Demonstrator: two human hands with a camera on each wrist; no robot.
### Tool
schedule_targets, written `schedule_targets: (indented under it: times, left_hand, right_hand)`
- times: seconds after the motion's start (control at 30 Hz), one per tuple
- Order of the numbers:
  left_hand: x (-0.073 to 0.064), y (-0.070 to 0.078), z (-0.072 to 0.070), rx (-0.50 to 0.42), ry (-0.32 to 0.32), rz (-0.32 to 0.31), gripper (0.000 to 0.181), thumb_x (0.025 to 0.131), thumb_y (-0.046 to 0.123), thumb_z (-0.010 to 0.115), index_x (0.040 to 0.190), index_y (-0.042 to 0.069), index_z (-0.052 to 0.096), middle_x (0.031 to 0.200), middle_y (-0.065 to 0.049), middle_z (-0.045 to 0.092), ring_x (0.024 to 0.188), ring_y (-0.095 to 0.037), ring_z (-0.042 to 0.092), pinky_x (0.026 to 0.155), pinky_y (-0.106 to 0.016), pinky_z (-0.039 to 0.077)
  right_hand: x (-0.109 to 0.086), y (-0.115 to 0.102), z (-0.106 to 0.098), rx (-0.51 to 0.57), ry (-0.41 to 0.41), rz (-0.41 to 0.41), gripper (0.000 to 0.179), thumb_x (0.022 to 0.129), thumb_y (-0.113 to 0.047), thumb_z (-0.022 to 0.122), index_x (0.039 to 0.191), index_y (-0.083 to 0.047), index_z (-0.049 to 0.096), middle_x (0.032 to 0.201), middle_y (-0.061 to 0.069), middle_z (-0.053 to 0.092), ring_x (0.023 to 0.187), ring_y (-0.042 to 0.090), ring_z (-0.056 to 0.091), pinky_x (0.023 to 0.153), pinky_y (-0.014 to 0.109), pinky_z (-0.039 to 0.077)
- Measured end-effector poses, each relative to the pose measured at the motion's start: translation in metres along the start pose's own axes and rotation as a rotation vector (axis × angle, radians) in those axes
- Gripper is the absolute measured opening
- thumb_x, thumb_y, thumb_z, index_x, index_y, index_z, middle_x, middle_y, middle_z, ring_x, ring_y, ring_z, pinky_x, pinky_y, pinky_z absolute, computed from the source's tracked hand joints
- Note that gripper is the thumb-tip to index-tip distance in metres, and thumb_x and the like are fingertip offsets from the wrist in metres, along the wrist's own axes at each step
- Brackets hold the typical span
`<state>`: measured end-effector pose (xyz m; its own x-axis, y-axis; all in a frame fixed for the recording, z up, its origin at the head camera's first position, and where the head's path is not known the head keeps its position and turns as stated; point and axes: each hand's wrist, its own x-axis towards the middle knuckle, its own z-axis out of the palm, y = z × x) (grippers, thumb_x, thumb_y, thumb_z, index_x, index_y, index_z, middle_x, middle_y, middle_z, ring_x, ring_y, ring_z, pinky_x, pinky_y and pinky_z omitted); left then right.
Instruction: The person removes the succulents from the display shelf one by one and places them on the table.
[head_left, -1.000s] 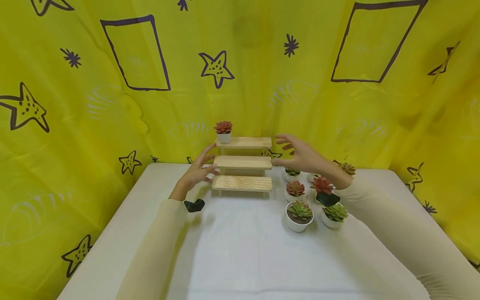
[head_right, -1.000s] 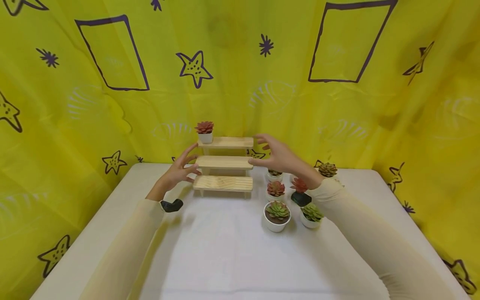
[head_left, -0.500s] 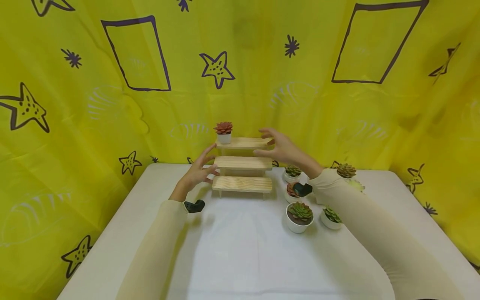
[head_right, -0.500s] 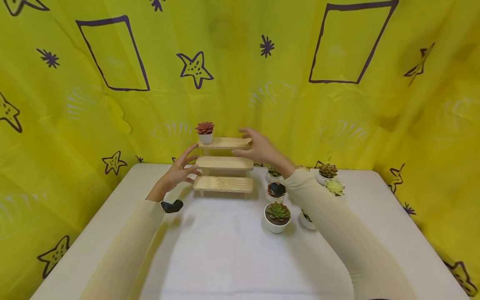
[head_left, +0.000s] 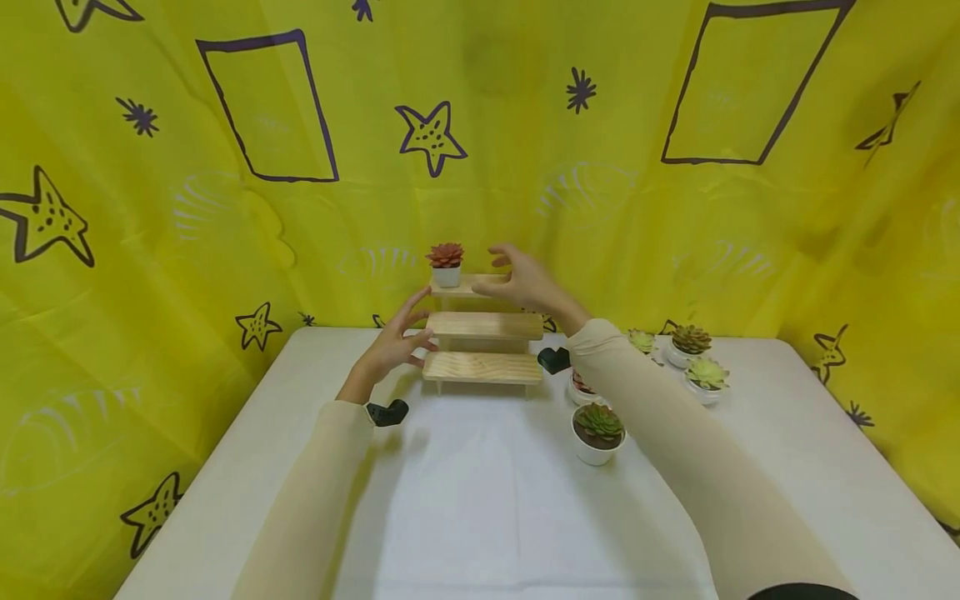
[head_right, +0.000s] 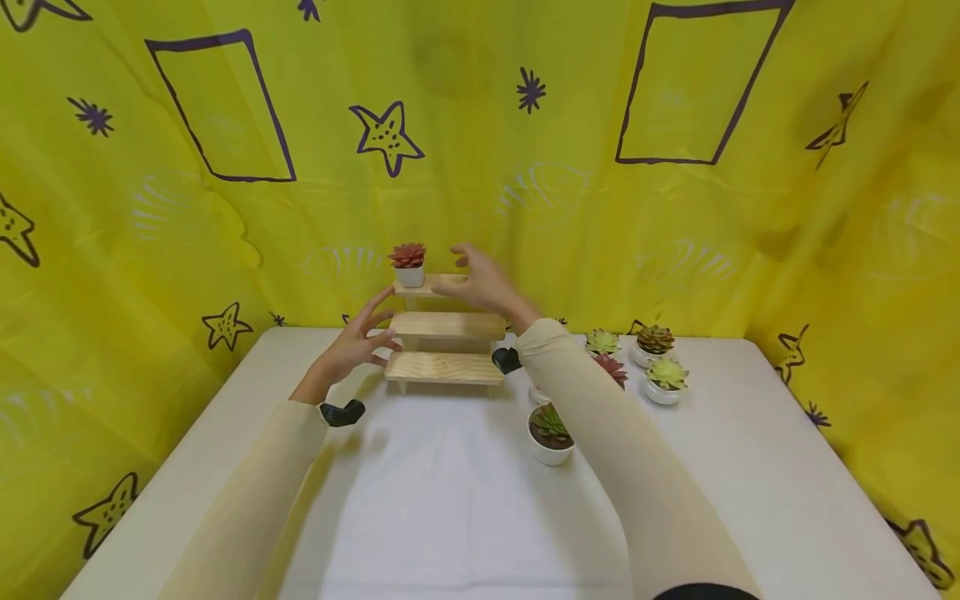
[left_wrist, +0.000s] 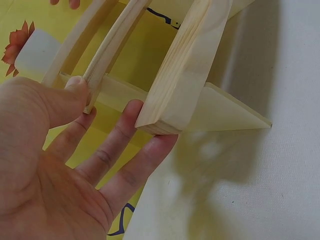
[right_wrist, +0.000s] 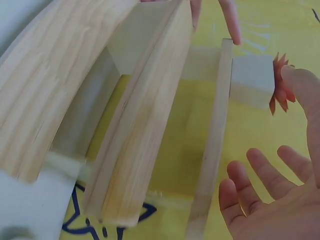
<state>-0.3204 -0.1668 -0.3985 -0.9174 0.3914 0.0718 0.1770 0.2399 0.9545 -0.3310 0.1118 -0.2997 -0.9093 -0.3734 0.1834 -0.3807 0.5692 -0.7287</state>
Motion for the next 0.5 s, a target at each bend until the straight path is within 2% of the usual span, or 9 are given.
schedule_targets:
  times: [0.17, 0.37, 0.5]
  left_hand:
    - [-0.001, 0.0, 0.0, 0.003, -0.002, 0.001, 0.074, 0.107, 0.013, 0.055, 0.162, 0.046, 0.02, 0.165, -0.02, 0.025, 0.11, -0.046, 0.066, 0.075, -0.051, 0.061]
    - [-0.001, 0.0, -0.001, -0.004, 0.002, 0.005, 0.075, 0.107, 0.012, 0.056, 0.163, 0.045, 0.019, 0.165, -0.021, 0.024, 0.106, -0.042, 0.067, 0.072, -0.047, 0.061]
    - [0.0, 0.001, -0.001, -0.012, -0.003, -0.003, 0.075, 0.107, 0.011, 0.055, 0.163, 0.045, 0.018, 0.166, -0.021, 0.024, 0.106, -0.041, 0.068, 0.071, -0.046, 0.061]
  right_hand:
    - [0.01, -0.002, 0.011, 0.069, 0.002, 0.039, 0.081, 0.093, -0.035, 0.077, 0.157, -0.007, 0.036, 0.15, 0.02, 0.048, 0.13, 0.038, 0.054, 0.104, 0.05, 0.048]
    - [0.025, -0.007, 0.022, 0.074, 0.038, 0.054, 0.079, 0.093, -0.036, 0.078, 0.155, -0.005, 0.04, 0.147, 0.019, 0.053, 0.134, 0.036, 0.051, 0.106, 0.048, 0.047]
    - [0.032, -0.009, 0.028, 0.084, 0.032, 0.073, 0.078, 0.094, -0.036, 0.077, 0.155, -0.004, 0.04, 0.147, 0.018, 0.054, 0.134, 0.034, 0.051, 0.106, 0.046, 0.048]
